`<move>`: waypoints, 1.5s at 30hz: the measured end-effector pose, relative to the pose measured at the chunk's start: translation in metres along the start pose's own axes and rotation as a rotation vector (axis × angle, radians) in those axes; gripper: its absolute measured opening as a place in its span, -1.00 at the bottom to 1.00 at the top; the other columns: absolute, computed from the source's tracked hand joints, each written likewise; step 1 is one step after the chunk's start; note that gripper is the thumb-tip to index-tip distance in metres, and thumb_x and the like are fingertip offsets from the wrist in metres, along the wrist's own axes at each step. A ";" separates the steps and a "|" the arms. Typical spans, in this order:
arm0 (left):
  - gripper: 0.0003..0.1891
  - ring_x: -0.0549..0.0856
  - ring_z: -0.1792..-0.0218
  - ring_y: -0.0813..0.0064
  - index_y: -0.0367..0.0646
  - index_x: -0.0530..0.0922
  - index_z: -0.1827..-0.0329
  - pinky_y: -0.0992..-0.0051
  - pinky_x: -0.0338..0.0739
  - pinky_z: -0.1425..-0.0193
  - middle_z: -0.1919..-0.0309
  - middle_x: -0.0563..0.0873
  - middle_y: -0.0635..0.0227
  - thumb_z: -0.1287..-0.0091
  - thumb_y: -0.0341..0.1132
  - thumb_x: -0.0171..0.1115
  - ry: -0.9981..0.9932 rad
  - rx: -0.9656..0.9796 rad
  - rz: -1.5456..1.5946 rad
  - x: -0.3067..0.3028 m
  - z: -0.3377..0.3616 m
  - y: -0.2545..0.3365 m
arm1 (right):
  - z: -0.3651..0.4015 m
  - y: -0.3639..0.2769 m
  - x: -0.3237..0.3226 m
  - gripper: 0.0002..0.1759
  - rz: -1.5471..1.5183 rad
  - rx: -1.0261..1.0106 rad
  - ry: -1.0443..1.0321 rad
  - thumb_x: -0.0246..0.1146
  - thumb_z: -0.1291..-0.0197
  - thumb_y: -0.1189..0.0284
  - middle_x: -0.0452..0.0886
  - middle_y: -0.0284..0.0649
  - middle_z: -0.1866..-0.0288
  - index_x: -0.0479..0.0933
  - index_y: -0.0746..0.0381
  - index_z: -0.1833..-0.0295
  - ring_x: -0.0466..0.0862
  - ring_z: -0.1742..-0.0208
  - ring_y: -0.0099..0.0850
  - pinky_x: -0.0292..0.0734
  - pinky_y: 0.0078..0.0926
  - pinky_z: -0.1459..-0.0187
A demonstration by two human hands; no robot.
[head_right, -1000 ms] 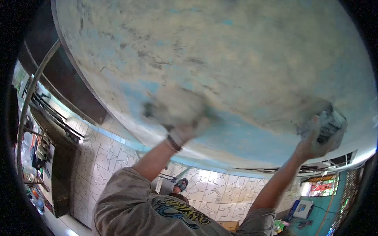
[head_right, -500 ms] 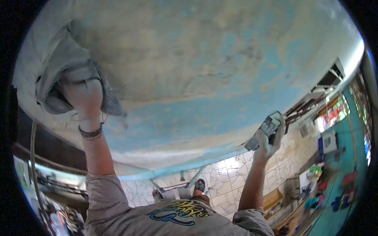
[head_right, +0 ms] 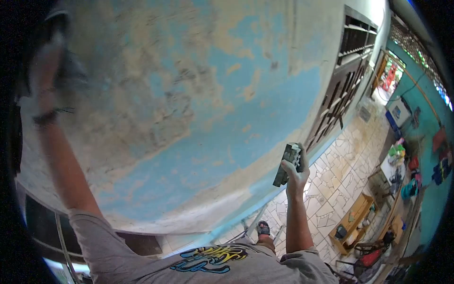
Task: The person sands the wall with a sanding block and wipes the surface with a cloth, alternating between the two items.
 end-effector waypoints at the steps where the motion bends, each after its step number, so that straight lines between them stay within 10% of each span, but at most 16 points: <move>1: -0.65 0.58 -0.13 0.32 -0.13 0.53 -0.09 0.40 0.50 -0.21 -0.15 0.60 0.19 -0.50 -0.06 0.00 0.058 -0.053 -0.090 -0.005 -0.018 -0.011 | -0.002 -0.006 -0.005 -0.11 -0.027 -0.033 0.026 0.42 0.07 0.41 0.56 -0.23 0.01 0.32 0.37 -0.45 0.56 0.06 -0.45 0.49 -0.54 -0.02; 5: -0.64 0.56 -0.15 0.30 -0.13 0.51 -0.11 0.38 0.49 -0.23 -0.18 0.58 0.16 -0.50 -0.07 -0.03 0.000 -0.032 0.085 0.051 -0.015 0.101 | -0.011 0.020 -0.031 -0.10 -0.101 0.000 0.127 0.41 0.01 0.37 0.55 -0.23 0.03 0.27 0.38 -0.48 0.55 0.08 -0.46 0.48 -0.54 0.01; 10: -0.64 0.55 -0.18 0.27 -0.12 0.49 -0.13 0.35 0.48 -0.24 -0.21 0.56 0.13 -0.51 -0.07 -0.06 -0.630 0.243 1.029 0.131 0.159 0.365 | 0.001 0.024 -0.030 -0.07 -0.073 0.052 0.122 0.40 0.03 0.31 0.54 -0.23 0.03 0.26 0.40 -0.49 0.54 0.06 -0.46 0.46 -0.53 0.00; 13: -0.64 0.54 -0.20 0.26 -0.12 0.48 -0.14 0.34 0.47 -0.25 -0.23 0.54 0.11 -0.52 -0.07 -0.07 -0.816 -0.091 1.716 0.129 0.200 0.388 | 0.000 0.037 -0.038 -0.11 -0.300 0.054 -0.012 0.36 0.00 0.27 0.55 -0.18 -0.07 0.28 0.33 -0.47 0.58 -0.01 -0.40 0.50 -0.46 -0.06; 17: -0.64 0.52 -0.22 0.24 -0.11 0.46 -0.16 0.32 0.46 -0.27 -0.26 0.53 0.09 -0.52 -0.07 -0.10 -0.519 -0.610 2.594 0.118 0.148 0.332 | 0.003 0.041 -0.035 -0.13 -0.921 0.283 -0.192 0.27 -0.14 0.00 0.47 -0.04 -0.36 0.27 0.24 -0.48 0.57 -0.28 -0.15 0.52 -0.17 -0.28; 21: -0.61 0.61 -0.11 0.23 -0.12 0.45 -0.24 0.27 0.54 -0.21 -0.16 0.60 0.14 -0.50 -0.09 0.02 -0.219 -0.871 2.525 0.071 0.137 0.267 | -0.011 -0.001 0.022 -0.05 -1.295 0.251 -0.623 0.27 -0.11 -0.10 0.35 0.25 -0.41 0.22 0.16 -0.53 0.48 -0.31 0.25 0.50 0.23 -0.26; 26: -0.56 0.60 -0.16 0.24 -0.15 0.37 -0.38 0.30 0.52 -0.26 -0.21 0.57 0.20 -0.50 -0.19 0.08 -0.249 -0.624 2.133 0.019 0.167 0.235 | 0.002 -0.002 0.075 -0.10 -1.402 0.343 -0.691 0.29 -0.12 -0.07 0.34 0.24 -0.40 0.25 0.09 -0.52 0.48 -0.31 0.24 0.53 0.20 -0.23; 28: -0.57 0.61 -0.17 0.25 -0.16 0.36 -0.39 0.30 0.51 -0.27 -0.21 0.57 0.21 -0.51 -0.25 0.07 -0.200 -0.797 2.125 0.013 0.173 0.234 | 0.009 0.007 0.089 -0.10 -1.291 0.357 -0.679 0.31 -0.13 -0.13 0.27 0.23 -0.46 0.29 0.06 -0.51 0.45 -0.33 0.21 0.45 0.24 -0.26; 31: -0.60 0.60 -0.19 0.25 -0.15 0.41 -0.34 0.25 0.48 -0.30 -0.20 0.60 0.23 -0.52 -0.19 0.00 -0.175 -1.202 2.139 0.021 0.204 0.262 | 0.028 -0.003 0.116 -0.04 -1.104 0.353 -0.659 0.28 -0.11 0.04 0.33 0.14 -0.43 0.11 0.14 -0.58 0.50 -0.32 0.05 0.49 0.01 -0.29; 34: -0.64 0.67 -0.10 0.27 -0.16 0.56 -0.16 0.30 0.52 -0.26 -0.06 0.69 0.24 -0.54 -0.17 -0.10 -0.556 -1.368 1.752 0.008 0.179 0.269 | 0.038 -0.010 0.130 0.06 -0.886 0.363 -0.634 0.33 0.00 0.20 0.42 -0.01 -0.31 0.02 0.27 -0.59 0.56 -0.18 -0.23 0.51 -0.30 -0.20; 36: -0.66 0.68 -0.07 0.32 -0.19 0.56 -0.16 0.35 0.54 -0.25 -0.01 0.70 0.25 -0.54 -0.22 -0.10 -0.850 -1.815 1.782 0.006 0.207 0.277 | 0.041 -0.017 0.127 0.07 -0.659 0.295 -0.604 0.35 0.05 0.21 0.49 -0.15 -0.17 0.08 0.33 -0.57 0.55 -0.04 -0.40 0.48 -0.48 -0.12; 37: -0.62 0.71 -0.01 0.26 -0.26 0.61 -0.06 0.35 0.55 -0.23 0.06 0.74 0.18 -0.54 -0.23 -0.17 -1.022 -1.531 1.932 0.011 0.215 0.279 | 0.040 -0.020 0.125 0.05 -0.645 0.282 -0.572 0.37 0.04 0.25 0.50 -0.21 -0.12 0.10 0.31 -0.58 0.52 0.01 -0.46 0.46 -0.53 -0.06; 45: -0.51 0.64 -0.16 0.16 -0.35 0.52 -0.20 0.10 0.45 -0.37 -0.10 0.68 0.06 -0.49 -0.19 -0.24 -0.713 -1.816 2.296 -0.010 0.218 0.265 | 0.066 -0.021 0.145 -0.02 -0.538 0.362 -0.539 0.43 -0.03 0.35 0.48 -0.19 -0.17 0.16 0.31 -0.56 0.55 -0.03 -0.43 0.46 -0.52 -0.11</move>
Point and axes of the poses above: each hand's wrist, its own z-axis away from the middle knuckle, its own x-axis out of the palm, y = z × x, the point moved 6 cm from there along -z, towards the middle knuckle
